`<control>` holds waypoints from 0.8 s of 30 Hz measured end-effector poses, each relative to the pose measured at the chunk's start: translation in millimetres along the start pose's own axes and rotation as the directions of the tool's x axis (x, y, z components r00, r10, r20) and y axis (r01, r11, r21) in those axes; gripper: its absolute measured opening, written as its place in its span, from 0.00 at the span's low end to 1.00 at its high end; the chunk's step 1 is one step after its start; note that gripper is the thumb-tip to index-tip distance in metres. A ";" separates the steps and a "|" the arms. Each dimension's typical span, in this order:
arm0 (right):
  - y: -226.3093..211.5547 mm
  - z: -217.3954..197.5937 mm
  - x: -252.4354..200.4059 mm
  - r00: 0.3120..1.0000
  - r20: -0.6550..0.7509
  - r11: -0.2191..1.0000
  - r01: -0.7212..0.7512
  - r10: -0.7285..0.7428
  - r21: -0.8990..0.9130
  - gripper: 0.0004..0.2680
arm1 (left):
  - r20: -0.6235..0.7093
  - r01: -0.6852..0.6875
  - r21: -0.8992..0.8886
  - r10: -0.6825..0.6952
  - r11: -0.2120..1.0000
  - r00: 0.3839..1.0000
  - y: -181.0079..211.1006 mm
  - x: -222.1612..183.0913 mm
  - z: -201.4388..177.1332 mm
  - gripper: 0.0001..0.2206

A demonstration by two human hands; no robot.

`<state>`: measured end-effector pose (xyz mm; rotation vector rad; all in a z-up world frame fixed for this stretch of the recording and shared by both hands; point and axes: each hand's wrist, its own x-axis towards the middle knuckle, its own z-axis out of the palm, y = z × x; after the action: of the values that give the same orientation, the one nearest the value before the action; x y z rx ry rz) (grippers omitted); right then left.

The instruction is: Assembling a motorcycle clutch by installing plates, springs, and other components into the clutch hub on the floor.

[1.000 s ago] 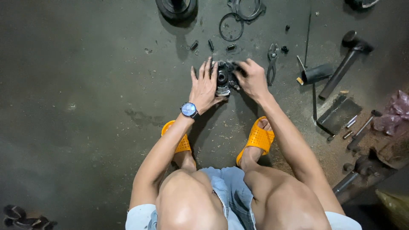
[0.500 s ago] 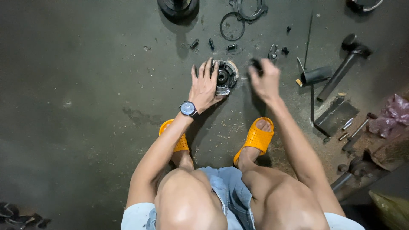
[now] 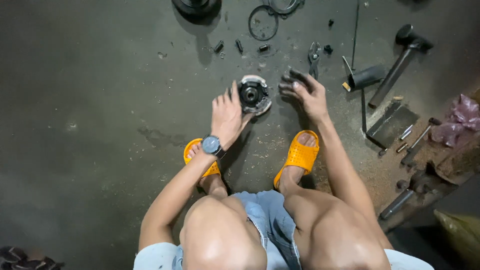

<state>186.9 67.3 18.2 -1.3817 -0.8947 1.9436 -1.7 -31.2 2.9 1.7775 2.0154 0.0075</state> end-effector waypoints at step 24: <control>-13.0 38.7 -23.1 0.857 0.469 0.551 -0.502 0.212 0.667 0.12 | -0.221 -0.354 -0.732 0.289 0.582 0.931 14.9 6.7 -24.4 0.48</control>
<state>157.8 50.0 50.6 -0.7258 0.2112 2.4895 3.7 -15.4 27.1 1.5145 1.3406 0.9301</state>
